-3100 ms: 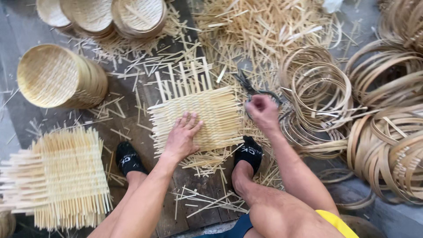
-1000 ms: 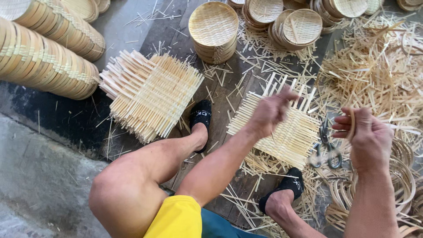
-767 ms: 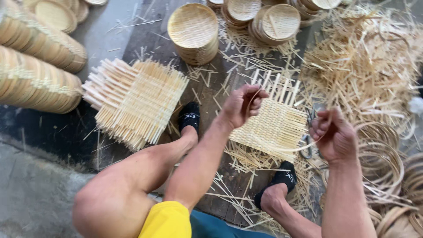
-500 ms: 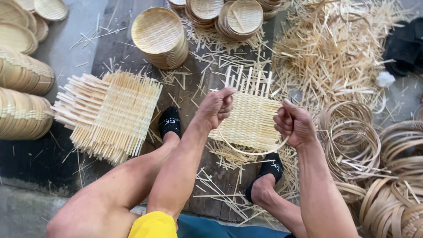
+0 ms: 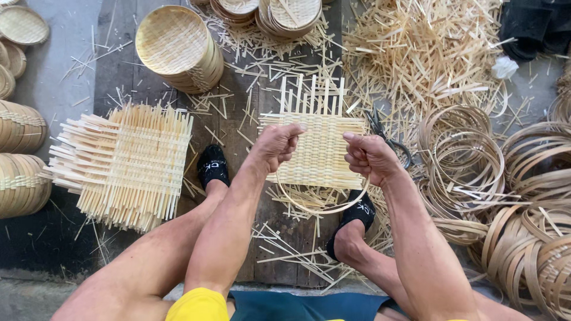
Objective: The person trims the protruding bamboo strips from the edge of a small woven basket using shears. They repeatedly place the basket on a wooden block, cut the excess strips flush with the rim, and then stack the finished basket with others.
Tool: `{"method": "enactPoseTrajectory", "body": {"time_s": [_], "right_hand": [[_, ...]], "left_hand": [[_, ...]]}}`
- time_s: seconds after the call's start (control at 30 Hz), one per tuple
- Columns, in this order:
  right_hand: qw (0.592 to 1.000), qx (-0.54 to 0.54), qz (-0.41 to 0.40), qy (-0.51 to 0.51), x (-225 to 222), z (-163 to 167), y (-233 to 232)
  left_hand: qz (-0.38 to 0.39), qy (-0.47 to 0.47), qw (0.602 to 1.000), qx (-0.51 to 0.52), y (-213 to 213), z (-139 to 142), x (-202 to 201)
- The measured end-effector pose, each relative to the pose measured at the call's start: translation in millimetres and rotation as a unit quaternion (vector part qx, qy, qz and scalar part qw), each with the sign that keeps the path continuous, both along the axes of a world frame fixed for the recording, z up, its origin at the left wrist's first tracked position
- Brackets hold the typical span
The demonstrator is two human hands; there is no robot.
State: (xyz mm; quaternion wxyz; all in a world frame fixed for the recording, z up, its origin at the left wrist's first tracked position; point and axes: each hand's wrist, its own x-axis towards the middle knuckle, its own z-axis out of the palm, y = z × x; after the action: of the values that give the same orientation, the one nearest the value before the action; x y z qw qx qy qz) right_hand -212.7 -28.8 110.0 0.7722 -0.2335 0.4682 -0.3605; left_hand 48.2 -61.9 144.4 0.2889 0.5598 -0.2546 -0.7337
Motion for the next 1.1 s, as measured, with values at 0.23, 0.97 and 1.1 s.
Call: {"method": "enactPoseTrajectory", "body": {"time_s": [0.23,0.97,1.1], "right_hand": [[0.976,-0.043,0.017,0.212,-7.5,5.9,2.6],[0.827,-0.115,-0.041,0.548,24.0,-99.5,9.2],[0.813,-0.145,-0.052,0.561,27.1,-99.9,11.5]], "left_hand": [[0.077,0.057,0.995,-0.006,-14.5,-22.5,27.7],[-0.008,-0.474,0.854,-0.214,18.0,-158.5,28.1],[0.01,-0.466,0.863,-0.194,17.9,-164.7,33.8]]}}
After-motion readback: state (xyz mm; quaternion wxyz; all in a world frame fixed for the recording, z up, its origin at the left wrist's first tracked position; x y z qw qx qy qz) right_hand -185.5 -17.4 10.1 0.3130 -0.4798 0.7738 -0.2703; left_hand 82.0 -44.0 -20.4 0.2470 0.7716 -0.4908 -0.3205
